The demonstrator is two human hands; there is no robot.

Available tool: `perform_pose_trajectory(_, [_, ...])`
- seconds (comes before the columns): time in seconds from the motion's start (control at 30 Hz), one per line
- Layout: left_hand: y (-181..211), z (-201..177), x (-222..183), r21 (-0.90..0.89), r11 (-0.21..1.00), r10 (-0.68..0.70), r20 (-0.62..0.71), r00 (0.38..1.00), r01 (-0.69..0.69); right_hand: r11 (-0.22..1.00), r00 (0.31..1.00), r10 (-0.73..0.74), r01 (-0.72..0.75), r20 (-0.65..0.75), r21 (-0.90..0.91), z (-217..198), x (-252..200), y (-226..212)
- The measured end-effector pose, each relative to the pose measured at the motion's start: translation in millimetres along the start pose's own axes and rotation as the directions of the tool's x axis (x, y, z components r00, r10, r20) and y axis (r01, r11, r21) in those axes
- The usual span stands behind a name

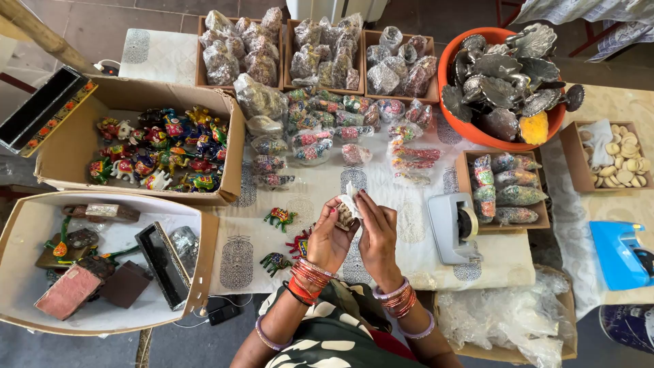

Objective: The recorder wraps small colorful decorative items, including figurines and elephants, in clear plastic packaging.

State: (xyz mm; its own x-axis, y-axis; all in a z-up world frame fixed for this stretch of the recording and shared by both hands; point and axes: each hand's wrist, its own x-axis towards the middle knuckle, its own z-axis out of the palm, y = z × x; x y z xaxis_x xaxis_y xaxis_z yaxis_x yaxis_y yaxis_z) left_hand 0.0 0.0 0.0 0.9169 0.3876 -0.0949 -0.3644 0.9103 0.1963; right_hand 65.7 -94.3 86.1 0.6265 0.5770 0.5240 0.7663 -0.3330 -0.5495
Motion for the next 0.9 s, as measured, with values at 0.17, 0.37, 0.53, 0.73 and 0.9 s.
perform_pose_trajectory(0.17, [17, 34, -2, 0.118, 0.993, -0.006, -0.068, 0.998, 0.014, 0.991, 0.991, -0.123, 0.120, 0.053, 0.056, 27, -45, 14])
perform_pose_trajectory(0.37, [12, 26, -1, 0.176, 0.984, -0.012, -0.136, 0.991, 0.036, 0.992, 0.990, -0.126, 0.127, 0.069, -0.018, 34, -42, 33])
perform_pose_trajectory(0.53, [7, 11, 1, 0.079, 0.997, -0.018, -0.096, 0.995, 0.025, 0.998, 1.000, -0.029, 0.030, 0.009, -0.047, 19, -13, 29])
perform_pose_trajectory(0.73, [26, 45, 2, 0.231, 0.973, 0.036, -0.153, 0.988, 0.001, 0.980, 0.965, -0.191, 0.177, 0.177, 0.094, 20, -39, 2])
perform_pose_trajectory(0.9, [20, 31, 3, 0.136, 0.990, -0.016, -0.089, 0.996, 0.028, 0.992, 0.990, -0.126, 0.128, 0.061, -0.015, 35, -34, 42])
